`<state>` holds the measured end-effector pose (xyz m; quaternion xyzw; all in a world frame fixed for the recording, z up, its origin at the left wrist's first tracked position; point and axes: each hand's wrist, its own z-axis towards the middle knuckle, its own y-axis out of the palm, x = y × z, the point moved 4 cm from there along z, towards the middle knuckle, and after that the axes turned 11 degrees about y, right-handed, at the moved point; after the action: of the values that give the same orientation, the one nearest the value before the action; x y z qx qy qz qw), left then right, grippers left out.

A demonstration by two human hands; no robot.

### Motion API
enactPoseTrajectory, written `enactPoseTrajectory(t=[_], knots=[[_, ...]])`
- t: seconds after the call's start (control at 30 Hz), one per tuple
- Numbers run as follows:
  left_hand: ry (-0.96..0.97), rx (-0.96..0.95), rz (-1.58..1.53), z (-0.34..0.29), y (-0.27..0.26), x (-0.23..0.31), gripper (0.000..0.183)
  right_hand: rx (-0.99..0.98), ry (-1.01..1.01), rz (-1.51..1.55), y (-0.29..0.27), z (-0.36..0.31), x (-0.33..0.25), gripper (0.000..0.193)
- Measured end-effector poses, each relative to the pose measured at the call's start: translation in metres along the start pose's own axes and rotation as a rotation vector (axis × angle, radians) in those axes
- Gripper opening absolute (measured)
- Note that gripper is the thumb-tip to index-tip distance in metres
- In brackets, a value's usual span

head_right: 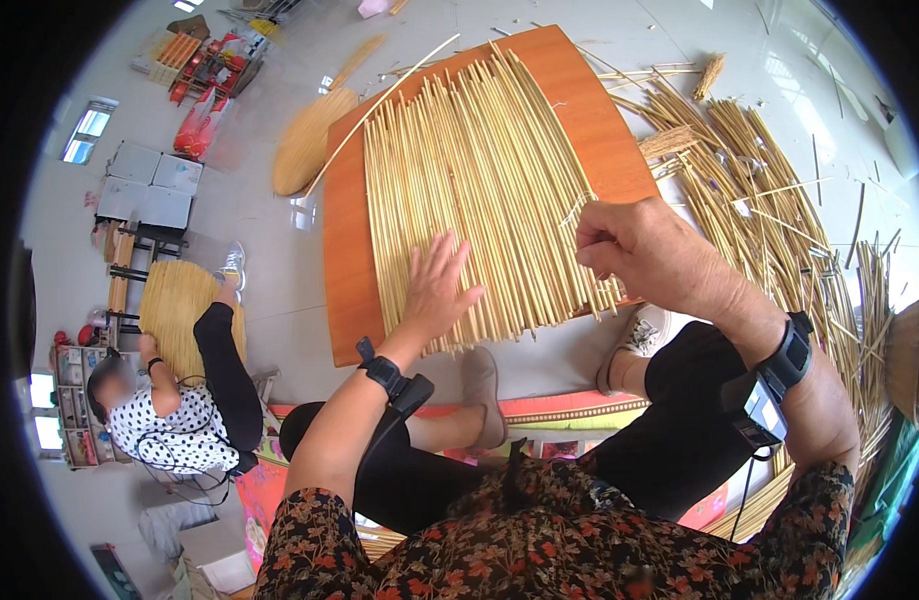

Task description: The person sits on the floor and weaves thin bamboo strips together using a white string. They tie knots to secure the strips and adjust the alignment of the bundle.

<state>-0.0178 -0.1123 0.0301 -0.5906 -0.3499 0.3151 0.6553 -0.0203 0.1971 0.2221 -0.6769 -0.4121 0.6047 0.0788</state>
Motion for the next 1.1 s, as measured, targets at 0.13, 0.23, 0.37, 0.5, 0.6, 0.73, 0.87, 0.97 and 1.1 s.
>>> enactPoseTrajectory(t=[0.13,0.23,0.37,0.5,0.6,0.73,0.87,0.97,1.1], knots=[[-0.228,0.001,0.052,-0.044,0.016,-0.044,0.083,0.023,0.080,0.008,0.002,-0.003,0.000,0.009],[-0.278,0.101,0.032,-0.053,0.031,-0.049,0.084,0.048,0.084,-0.047,0.004,0.002,0.004,0.010],[-0.265,0.127,0.018,-0.053,0.039,-0.055,0.084,0.072,0.085,-0.085,0.006,0.015,0.006,0.015],[-0.341,0.135,-0.034,-0.044,0.033,-0.070,0.085,0.103,0.081,-0.111,0.010,0.019,-0.003,0.014],[-0.388,0.101,-0.032,-0.034,0.025,-0.099,0.083,0.130,0.109,-0.130,0.009,0.022,-0.003,0.014],[-0.405,-0.021,-0.079,-0.033,0.026,-0.130,0.079,0.110,0.124,-0.125,0.014,0.031,0.002,0.013],[-0.365,0.064,-0.090,-0.036,0.036,-0.134,0.079,0.064,0.163,-0.168,0.016,0.034,0.001,0.014],[-0.344,0.093,-0.041,-0.034,0.033,-0.134,0.079,0.034,0.190,-0.156,0.017,0.040,0.002,0.013],[-0.361,0.067,-0.057,-0.033,0.032,-0.141,0.080,0.018,0.159,-0.102,0.019,0.040,-0.002,0.011]])
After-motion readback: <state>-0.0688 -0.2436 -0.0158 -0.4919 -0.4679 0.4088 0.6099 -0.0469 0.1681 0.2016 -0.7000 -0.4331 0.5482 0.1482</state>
